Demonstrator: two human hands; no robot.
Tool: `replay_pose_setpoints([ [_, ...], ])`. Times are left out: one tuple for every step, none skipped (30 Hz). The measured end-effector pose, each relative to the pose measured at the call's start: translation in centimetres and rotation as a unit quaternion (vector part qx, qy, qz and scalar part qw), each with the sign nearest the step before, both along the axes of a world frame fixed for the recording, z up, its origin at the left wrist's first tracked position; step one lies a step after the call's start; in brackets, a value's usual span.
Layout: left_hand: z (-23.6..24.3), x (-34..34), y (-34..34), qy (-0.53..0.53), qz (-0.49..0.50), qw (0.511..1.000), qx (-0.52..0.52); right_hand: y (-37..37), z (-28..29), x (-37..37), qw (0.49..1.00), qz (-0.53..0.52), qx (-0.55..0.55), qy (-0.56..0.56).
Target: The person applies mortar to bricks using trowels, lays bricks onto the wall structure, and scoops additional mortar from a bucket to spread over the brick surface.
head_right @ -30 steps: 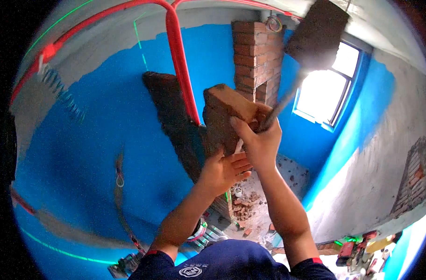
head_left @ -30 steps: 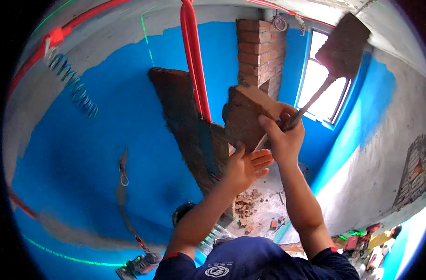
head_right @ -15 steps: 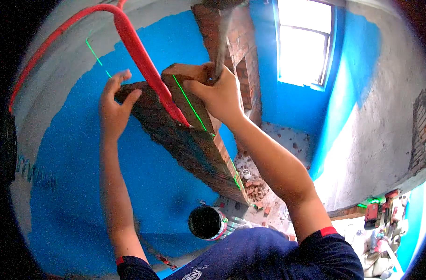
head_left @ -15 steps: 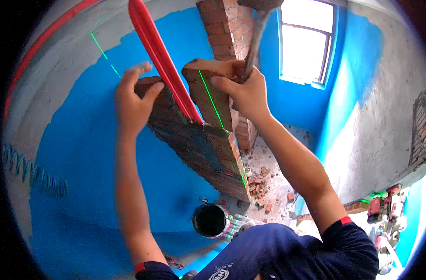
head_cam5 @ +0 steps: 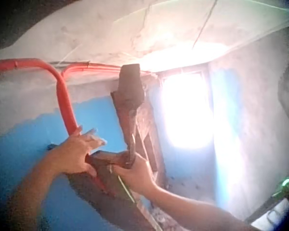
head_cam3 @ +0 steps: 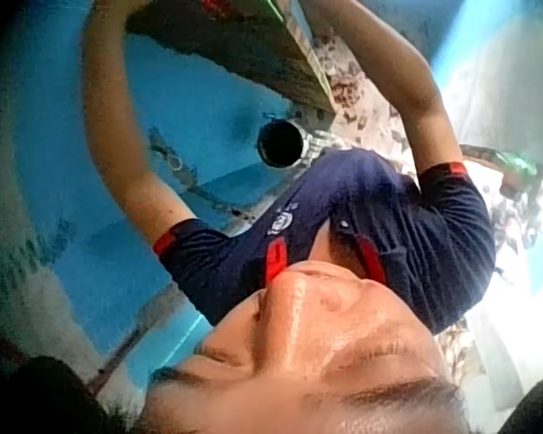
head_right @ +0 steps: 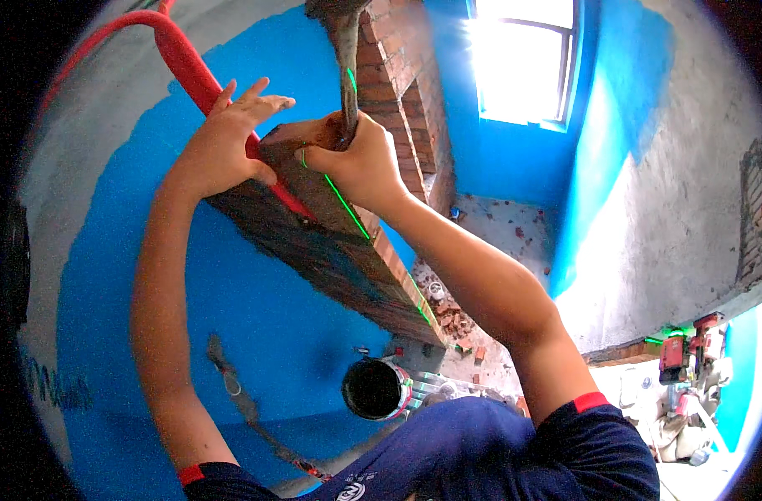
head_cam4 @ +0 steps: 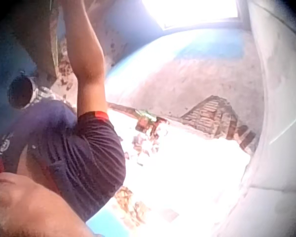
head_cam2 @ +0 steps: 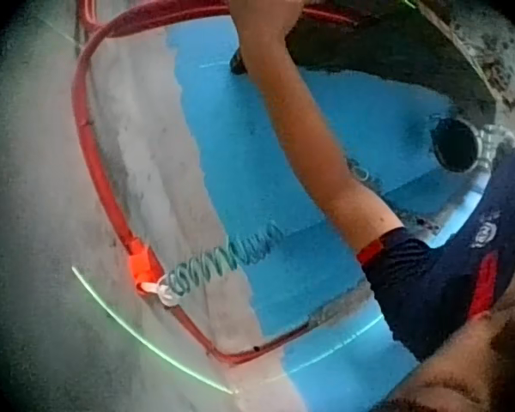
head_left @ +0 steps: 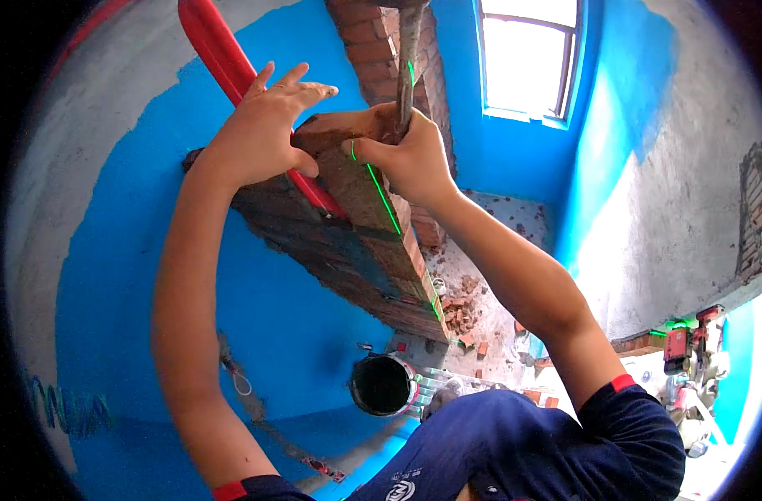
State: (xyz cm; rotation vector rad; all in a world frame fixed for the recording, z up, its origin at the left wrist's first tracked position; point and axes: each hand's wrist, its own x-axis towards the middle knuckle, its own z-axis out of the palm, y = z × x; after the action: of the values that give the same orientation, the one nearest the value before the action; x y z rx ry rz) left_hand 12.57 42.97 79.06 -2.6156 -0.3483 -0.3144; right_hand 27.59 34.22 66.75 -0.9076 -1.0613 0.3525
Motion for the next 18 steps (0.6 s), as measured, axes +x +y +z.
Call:
replay_pose_setpoints([
  [-0.2, 0.2, 0.2, 0.000, -0.001, 1.000, -0.001, 0.5, -0.3, -0.3, 0.999, 0.003, 0.031, 0.024],
  [-0.4, 0.3, 0.4, 0.013, 0.007, 1.000, -0.015, 0.9, -0.4, -0.3, 0.998, 0.031, 0.054, 0.032],
  [-0.5, 0.5, 0.5, 0.026, 0.015, 0.999, -0.029, 1.0, -0.6, 0.0, 0.998, 0.030, 0.052, 0.032],
  [-0.7, 0.6, 0.7, 0.026, 0.016, 0.999, -0.030, 1.0, -0.6, 0.0, 0.999, 0.023, 0.038, 0.018],
  [-0.8, 0.7, 1.0, 0.036, 0.032, 0.998, -0.037, 1.0, -0.5, 0.0, 1.000, 0.016, 0.024, 0.003],
  [-1.0, 0.7, 1.2, 0.046, 0.048, 0.997, -0.043, 0.9, -0.4, -0.1, 1.000, 0.017, 0.023, 0.003],
  [-1.3, 0.8, 1.3, 0.047, 0.048, 0.997, -0.044, 0.6, -0.2, -0.2, 1.000, 0.008, 0.013, 0.005],
  [-1.6, 0.7, 1.5, 0.033, 0.032, 0.997, -0.056, 0.4, 0.0, -0.3, 1.000, -0.001, 0.003, 0.007],
  [-1.8, 0.7, 1.7, 0.020, 0.016, 0.997, -0.068, 0.4, 0.0, -0.4, 1.000, -0.001, 0.002, 0.007],
  [-1.9, 0.8, 1.8, 0.020, 0.015, 0.997, -0.068, 0.3, 0.1, -0.6, 1.000, -0.001, 0.003, 0.015],
  [-2.0, 0.9, 1.9, 0.019, 0.013, 0.997, -0.070, 0.3, 0.2, -0.7, 1.000, 0.000, 0.004, 0.022],
  [-1.9, 1.0, 2.1, 0.018, 0.010, 0.997, -0.072, 0.5, 0.0, -0.6, 1.000, 0.000, 0.004, 0.022],
  [-1.8, 1.4, 2.0, 0.017, 0.008, 0.997, -0.071, 0.7, -0.2, -0.4, 1.000, -0.012, -0.011, 0.007],
  [-1.7, 1.9, 1.8, 0.033, 0.013, 0.991, -0.132, 0.9, -0.4, -0.2, 0.999, -0.024, -0.027, -0.009],
  [-1.6, 2.2, 1.7, 0.049, 0.018, 0.980, -0.192, 1.2, -0.7, -0.1, 0.999, -0.025, -0.026, -0.009],
  [-1.6, 2.2, 1.8, 0.049, 0.018, 0.980, -0.191, 1.3, -0.7, -0.3, 1.000, -0.020, -0.015, -0.002],
  [-1.6, 2.2, 2.0, 0.041, 0.010, 0.980, -0.195, 1.3, -0.7, -0.4, 1.000, -0.015, -0.004, 0.005],
  [-1.7, 2.2, 2.1, 0.032, 0.003, 0.979, -0.199, 1.2, -0.8, -0.4, 1.000, -0.015, -0.003, 0.004],
])
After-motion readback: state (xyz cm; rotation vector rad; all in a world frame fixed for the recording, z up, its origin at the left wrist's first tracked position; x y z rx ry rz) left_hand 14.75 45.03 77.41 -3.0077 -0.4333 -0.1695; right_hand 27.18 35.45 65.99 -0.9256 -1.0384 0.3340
